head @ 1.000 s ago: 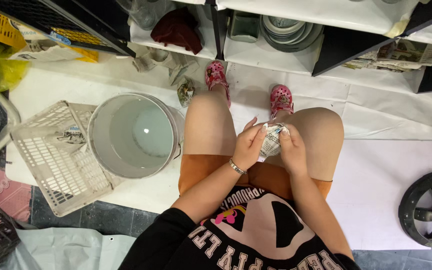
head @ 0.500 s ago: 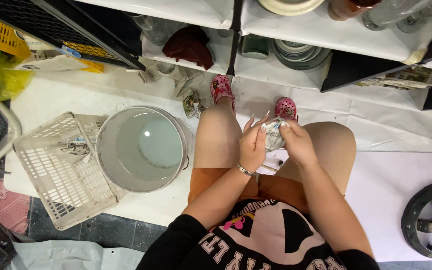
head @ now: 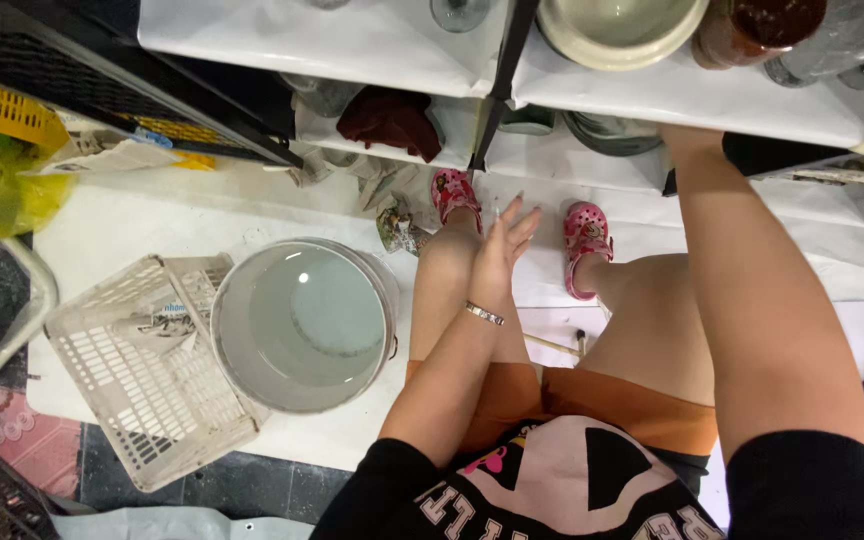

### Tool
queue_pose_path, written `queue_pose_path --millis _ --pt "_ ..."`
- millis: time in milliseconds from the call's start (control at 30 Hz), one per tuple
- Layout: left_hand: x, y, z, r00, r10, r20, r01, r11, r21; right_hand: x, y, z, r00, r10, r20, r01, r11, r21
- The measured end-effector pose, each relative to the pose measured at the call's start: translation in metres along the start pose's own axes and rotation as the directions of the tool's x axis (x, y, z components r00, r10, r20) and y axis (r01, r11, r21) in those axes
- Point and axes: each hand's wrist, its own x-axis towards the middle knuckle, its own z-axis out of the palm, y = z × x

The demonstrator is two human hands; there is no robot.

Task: The person sits on the floor and wraps small ceramic items, including a white bowl and a small cup, in newspaper. They fold the paper around each item and place the wrapped bundles on a nearby shelf.

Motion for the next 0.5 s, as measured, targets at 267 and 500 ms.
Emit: queue_pose_path --millis 267,500 --pt "0.002 0.032 0.023 0.995 -0.067 -0.074 0.066 0.998 -0.012 0.049 -0.003 0.019 0.665 0.474 0.576 -0.708 0.645 0.286" --pt "0.005 0.028 0.024 0.997 -0.025 -0.068 0.02 0.996 -0.082 0.05 0.001 0.02 0.636 0.509 0.581 -0.733 0.632 0.25"
